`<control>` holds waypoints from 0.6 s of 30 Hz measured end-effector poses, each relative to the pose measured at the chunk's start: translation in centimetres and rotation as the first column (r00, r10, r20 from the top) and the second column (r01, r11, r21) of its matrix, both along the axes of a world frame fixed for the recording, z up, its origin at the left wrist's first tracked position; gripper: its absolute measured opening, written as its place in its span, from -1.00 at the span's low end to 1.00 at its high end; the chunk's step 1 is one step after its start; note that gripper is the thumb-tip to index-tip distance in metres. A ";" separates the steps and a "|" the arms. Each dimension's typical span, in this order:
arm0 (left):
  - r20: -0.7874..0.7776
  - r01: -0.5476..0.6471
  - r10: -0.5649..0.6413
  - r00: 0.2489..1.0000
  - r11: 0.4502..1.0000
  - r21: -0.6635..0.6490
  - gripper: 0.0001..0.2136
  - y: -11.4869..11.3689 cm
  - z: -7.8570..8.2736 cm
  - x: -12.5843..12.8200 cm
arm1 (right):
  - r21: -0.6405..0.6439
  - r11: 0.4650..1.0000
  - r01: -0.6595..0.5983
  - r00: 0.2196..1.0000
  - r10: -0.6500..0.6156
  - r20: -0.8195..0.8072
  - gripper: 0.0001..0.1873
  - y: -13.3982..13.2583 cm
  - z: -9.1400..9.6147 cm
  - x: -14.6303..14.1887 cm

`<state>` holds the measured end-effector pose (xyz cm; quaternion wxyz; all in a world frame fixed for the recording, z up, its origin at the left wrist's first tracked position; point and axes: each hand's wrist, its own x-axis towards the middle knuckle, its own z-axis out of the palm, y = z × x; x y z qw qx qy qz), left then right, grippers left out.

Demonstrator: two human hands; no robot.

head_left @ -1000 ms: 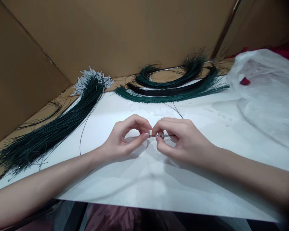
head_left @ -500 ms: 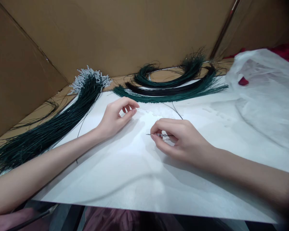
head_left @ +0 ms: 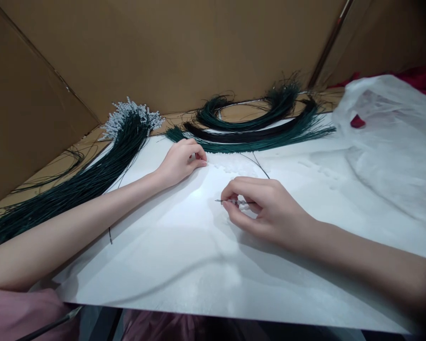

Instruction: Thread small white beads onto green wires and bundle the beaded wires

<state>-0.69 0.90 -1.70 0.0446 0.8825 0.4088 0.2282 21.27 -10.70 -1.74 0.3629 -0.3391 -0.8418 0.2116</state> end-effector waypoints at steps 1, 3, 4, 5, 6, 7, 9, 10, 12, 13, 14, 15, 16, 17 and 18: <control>0.000 -0.004 0.004 1.000 1.000 -0.002 -0.95 0.0 0.0 0.0 | -0.001 1.000 -0.001 1.000 0.001 -0.001 -0.91 0.0 0.0 0.0; 0.003 -0.012 0.012 1.000 1.000 0.004 -0.96 0.0 0.0 0.0 | -0.003 1.000 0.002 1.000 -0.002 -0.002 -0.91 -0.1 0.0 0.0; 0.005 -0.017 0.017 1.000 1.000 0.007 -0.95 0.0 0.1 0.0 | -0.004 1.000 0.004 1.000 -0.004 -0.002 -0.91 -0.1 0.0 0.0; 0.005 -0.024 0.024 1.000 1.000 0.009 -0.94 0.1 0.1 -0.1 | -0.003 1.000 0.004 1.000 -0.004 -0.003 -0.90 -0.1 0.1 0.0; 0.001 -0.035 0.035 0.999 0.999 0.009 -0.93 0.1 0.1 -0.1 | -0.004 1.000 0.004 1.000 -0.004 -0.002 -0.90 -0.2 0.1 0.0; -0.004 -0.049 0.049 0.999 0.999 0.005 -0.92 0.1 0.0 -0.2 | -0.005 1.000 0.003 1.000 -0.003 0.001 -0.90 -0.2 0.1 0.0; -0.016 -0.075 0.075 0.997 0.997 -0.008 -0.91 0.3 -0.1 -0.3 | -0.010 1.000 -0.002 1.000 0.002 0.010 -0.90 -0.2 0.1 0.0; -0.021 -0.084 0.083 0.996 0.996 -0.012 -0.92 0.3 -0.2 -0.3 | -0.012 1.000 -0.003 1.000 0.003 0.013 -0.90 -0.2 0.2 0.0; -0.022 -0.091 0.091 0.996 0.996 -0.006 -0.92 0.4 -0.2 -0.3 | -0.015 1.000 -0.004 1.000 0.004 0.015 -0.90 -0.2 0.2 0.0; -0.009 -0.087 0.087 0.996 0.996 0.002 -0.92 0.3 -0.1 -0.3 | -0.016 1.000 -0.002 1.000 0.002 0.014 -0.90 -0.2 0.2 0.0; 0.021 -0.078 0.077 0.997 0.997 0.007 -0.93 0.2 0.0 -0.2 | -0.017 1.000 0.000 1.000 0.000 0.014 -0.89 -0.2 0.2 0.0; 0.070 -0.066 0.065 0.995 0.998 0.001 -0.93 -0.2 0.2 -0.2 | -0.016 1.000 0.002 1.000 -0.002 0.013 -0.89 -0.1 0.2 0.0; 0.136 -0.046 0.049 0.989 0.999 -0.023 -0.93 -0.7 0.5 -0.1 | -0.014 1.000 0.004 1.000 -0.004 0.009 -0.89 -0.1 0.3 0.0; 0.216 -0.015 0.030 0.976 0.998 -0.068 -0.93 -1.4 0.7 -0.1 | -0.013 1.000 0.008 1.000 -0.007 0.007 -0.89 -0.1 0.3 0.0; 0.300 0.026 0.015 0.954 0.991 -0.132 -0.93 -2.3 0.9 -0.1 | -0.012 1.000 0.010 1.000 -0.010 0.004 -0.89 -0.1 0.3 0.0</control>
